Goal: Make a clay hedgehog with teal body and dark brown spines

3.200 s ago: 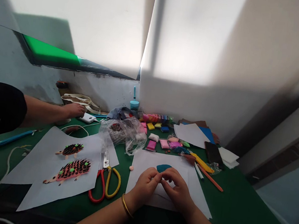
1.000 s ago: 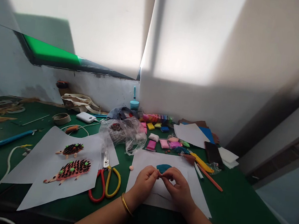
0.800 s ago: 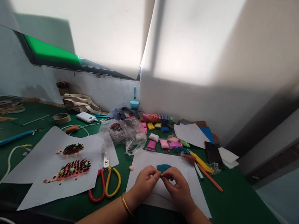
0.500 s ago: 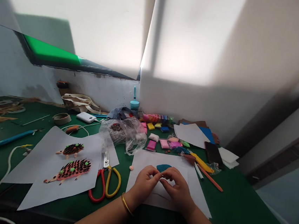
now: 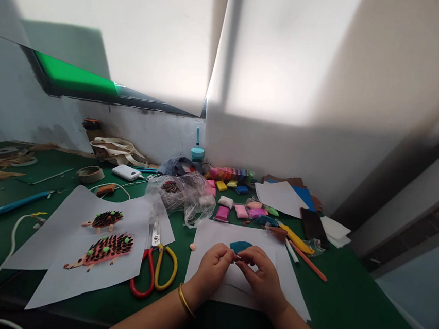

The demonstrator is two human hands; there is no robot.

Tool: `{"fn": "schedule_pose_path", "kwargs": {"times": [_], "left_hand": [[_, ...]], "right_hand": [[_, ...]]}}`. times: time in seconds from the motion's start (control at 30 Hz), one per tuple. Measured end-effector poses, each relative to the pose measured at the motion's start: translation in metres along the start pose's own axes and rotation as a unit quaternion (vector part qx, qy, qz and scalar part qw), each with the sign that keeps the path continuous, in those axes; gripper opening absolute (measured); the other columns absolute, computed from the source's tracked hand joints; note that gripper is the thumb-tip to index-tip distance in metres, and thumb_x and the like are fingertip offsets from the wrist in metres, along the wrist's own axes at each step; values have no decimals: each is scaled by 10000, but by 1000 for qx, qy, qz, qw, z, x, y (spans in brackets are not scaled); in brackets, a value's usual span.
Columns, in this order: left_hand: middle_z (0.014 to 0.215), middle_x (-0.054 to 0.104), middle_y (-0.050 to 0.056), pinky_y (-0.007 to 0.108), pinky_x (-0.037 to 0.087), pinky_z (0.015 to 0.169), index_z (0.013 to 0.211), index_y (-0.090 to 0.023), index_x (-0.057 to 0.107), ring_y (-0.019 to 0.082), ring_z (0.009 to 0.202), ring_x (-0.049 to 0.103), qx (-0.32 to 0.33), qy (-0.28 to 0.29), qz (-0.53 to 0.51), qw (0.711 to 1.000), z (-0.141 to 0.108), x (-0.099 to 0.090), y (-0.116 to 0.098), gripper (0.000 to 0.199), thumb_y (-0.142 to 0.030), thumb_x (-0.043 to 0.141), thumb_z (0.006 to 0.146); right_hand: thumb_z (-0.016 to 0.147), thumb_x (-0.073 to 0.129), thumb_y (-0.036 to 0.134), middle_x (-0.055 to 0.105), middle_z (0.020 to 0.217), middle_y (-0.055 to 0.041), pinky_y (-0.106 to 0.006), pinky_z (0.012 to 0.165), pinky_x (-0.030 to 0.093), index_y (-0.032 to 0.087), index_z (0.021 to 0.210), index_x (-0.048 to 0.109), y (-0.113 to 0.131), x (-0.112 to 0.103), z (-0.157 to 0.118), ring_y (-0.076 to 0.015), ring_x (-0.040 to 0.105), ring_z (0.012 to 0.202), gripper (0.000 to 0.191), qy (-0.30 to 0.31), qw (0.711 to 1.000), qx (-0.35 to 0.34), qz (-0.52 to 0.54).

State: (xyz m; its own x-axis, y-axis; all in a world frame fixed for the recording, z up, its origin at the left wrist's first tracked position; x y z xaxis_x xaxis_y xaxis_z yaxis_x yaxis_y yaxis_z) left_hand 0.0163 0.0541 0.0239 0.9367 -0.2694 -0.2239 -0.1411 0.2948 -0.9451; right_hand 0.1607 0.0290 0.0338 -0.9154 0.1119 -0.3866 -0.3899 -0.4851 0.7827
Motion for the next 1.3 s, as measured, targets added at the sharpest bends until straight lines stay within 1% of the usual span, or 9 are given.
{"fn": "schedule_pose_path", "kwargs": {"times": [0.23, 0.37, 0.47, 0.57, 0.7, 0.87, 0.93, 1.07, 1.3], "left_hand": [[818, 639, 56, 312, 454, 772, 784, -186, 675, 205, 828, 583, 9, -9, 22, 1000, 0, -1, 1, 341, -427, 483, 929], [826, 632, 45, 308, 445, 763, 789, -192, 673, 198, 822, 577, 15, -20, 39, 999, 0, -1, 4, 275, -424, 566, 891], [825, 634, 40, 304, 446, 755, 794, -195, 671, 195, 815, 578, 13, -22, 38, 999, 0, -1, 7, 260, -440, 613, 860], [802, 627, 39, 301, 447, 745, 768, -189, 658, 191, 795, 573, 8, -23, 34, 999, 0, -1, 7, 283, -453, 613, 857], [818, 627, 42, 308, 444, 762, 771, -184, 650, 193, 816, 577, 8, -35, 32, 999, 1, -3, 5, 254, -411, 596, 871], [823, 623, 38, 306, 447, 759, 774, -182, 649, 188, 819, 579, 15, -40, 42, 998, 0, -3, 6, 207, -358, 602, 874], [845, 629, 42, 308, 451, 767, 806, -186, 667, 189, 834, 581, 26, -41, 55, 997, -1, -3, 4, 188, -349, 606, 879], [918, 651, 53, 325, 457, 838, 923, -210, 721, 198, 908, 593, 59, -30, 73, 995, -2, -2, -2, 135, -303, 640, 869], [853, 654, 48, 328, 454, 823, 857, -207, 730, 199, 882, 599, 73, -53, 111, 990, -2, -5, -11, 118, -270, 632, 875]], "right_hand": [[889, 637, 302, 638, 832, -40, -319, 694, 509, 237, 864, 695, 0, 0, -1, -185, 587, 774, 91, 0, 1000, 1, 10], [896, 629, 323, 631, 817, -40, -320, 677, 510, 233, 845, 687, 3, 0, 0, -185, 585, 761, 119, 8, 1000, 4, 3], [901, 620, 343, 638, 824, -50, -329, 677, 515, 234, 851, 690, 6, 1, 0, -192, 588, 766, 139, 11, 1000, -9, -8], [898, 619, 355, 638, 824, -53, -338, 687, 514, 233, 855, 691, 6, 0, 0, -197, 588, 769, 148, 3, 999, -21, -28], [880, 639, 340, 627, 826, -46, -341, 695, 506, 235, 887, 683, 5, 0, 0, -199, 578, 770, 115, 12, 999, -12, -37], [917, 558, 278, 625, 834, -46, -323, 683, 487, 225, 846, 657, 6, 1, 0, -191, 572, 776, 133, 18, 1000, -2, -19], [918, 550, 270, 617, 826, -44, -323, 682, 479, 222, 833, 647, 5, 1, 0, -188, 561, 769, 138, 17, 1000, -1, -19], [924, 536, 268, 606, 819, -44, -323, 681, 467, 221, 829, 640, 1, 2, -2, -187, 547, 760, 149, 20, 1000, 4, -22], [943, 496, 261, 633, 901, -61, -325, 730, 484, 221, 923, 667, -2, 1, -1, -194, 578, 827, 177, 18, 1000, 18, -2]]}}
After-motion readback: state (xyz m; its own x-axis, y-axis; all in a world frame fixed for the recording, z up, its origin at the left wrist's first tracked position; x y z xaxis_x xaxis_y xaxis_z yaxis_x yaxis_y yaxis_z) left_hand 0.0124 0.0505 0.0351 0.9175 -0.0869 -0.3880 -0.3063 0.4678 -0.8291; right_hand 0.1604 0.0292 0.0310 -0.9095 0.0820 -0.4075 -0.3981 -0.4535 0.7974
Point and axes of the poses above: each hand's wrist, its own z-axis towards the middle knuckle, its own x-axis out of the palm, y = z × x, the point moved 6 cm from there along z, towards the middle knuckle
